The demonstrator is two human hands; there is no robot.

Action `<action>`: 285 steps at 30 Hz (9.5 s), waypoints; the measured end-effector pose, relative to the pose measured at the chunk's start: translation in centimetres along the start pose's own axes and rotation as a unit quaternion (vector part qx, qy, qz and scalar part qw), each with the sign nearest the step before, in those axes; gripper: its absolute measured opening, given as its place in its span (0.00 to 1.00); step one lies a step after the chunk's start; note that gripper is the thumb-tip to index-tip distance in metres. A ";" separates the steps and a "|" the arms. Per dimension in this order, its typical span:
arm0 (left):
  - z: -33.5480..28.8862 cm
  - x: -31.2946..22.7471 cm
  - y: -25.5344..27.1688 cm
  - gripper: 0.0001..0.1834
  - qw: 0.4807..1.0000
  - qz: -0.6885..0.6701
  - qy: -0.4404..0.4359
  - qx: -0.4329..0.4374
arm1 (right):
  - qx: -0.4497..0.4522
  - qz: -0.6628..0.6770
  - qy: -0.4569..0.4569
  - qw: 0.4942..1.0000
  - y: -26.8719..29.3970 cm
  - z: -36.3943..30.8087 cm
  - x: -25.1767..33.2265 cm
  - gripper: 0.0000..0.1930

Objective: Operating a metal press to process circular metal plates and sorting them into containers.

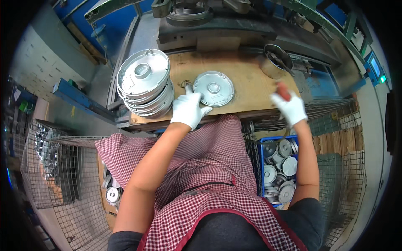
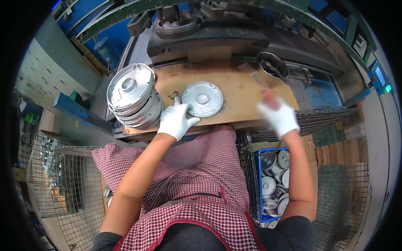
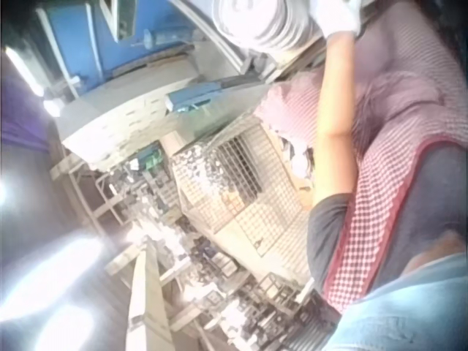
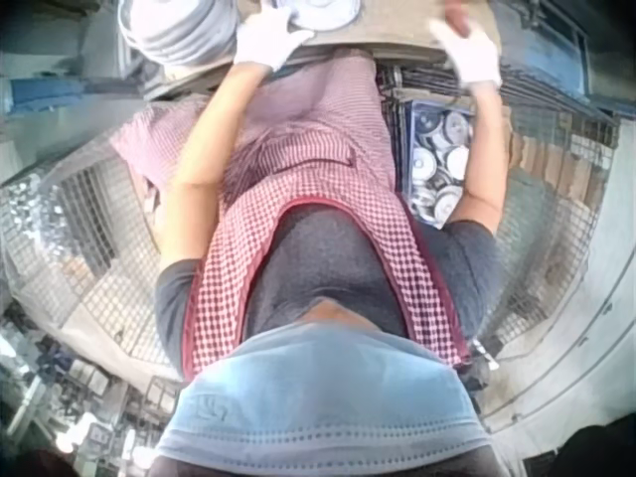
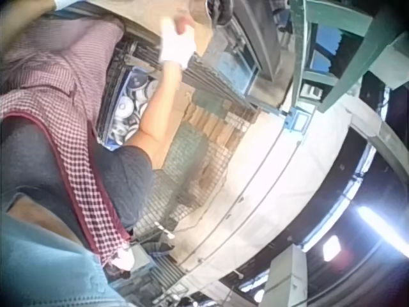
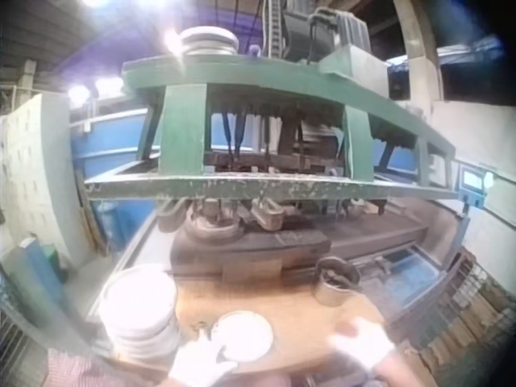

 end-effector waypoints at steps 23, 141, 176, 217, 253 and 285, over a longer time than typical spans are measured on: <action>-3.9 -7.7 6.1 0.26 0.950 -0.172 -0.228 -0.126 | -0.111 0.264 -0.102 0.953 2.2 -1.5 -13.6 0.22; -11.6 9.2 21.8 0.15 0.894 -0.007 -0.032 -0.448 | -0.277 -0.064 0.124 0.951 7.2 13.0 2.2 0.17; -63.4 22.9 -37.0 0.42 0.514 -0.423 0.741 -0.091 | -0.128 -0.773 -0.066 0.618 -1.6 7.7 -4.5 0.26; -63.6 32.9 -41.6 0.55 0.311 -0.237 0.855 -0.340 | -0.116 -0.813 -0.172 0.544 -1.3 8.5 -4.1 0.23; -6.9 14.9 22.0 0.26 0.752 -0.620 0.068 -0.214 | -0.252 -0.490 0.104 0.828 0.3 1.8 -2.9 0.15; 6.1 12.1 21.0 0.40 0.993 -0.012 0.113 -0.008 | -0.377 0.027 0.011 0.926 14.1 15.0 6.1 0.32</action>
Point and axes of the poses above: each hand's wrist, its own z-axis towards the middle knuckle, its own y-axis out of the back of the hand, x = y × z, the point moved 6 cm from there along z, towards the middle knuckle, and after that the axes turned 12 degrees about -y, right-handed, at the moved point
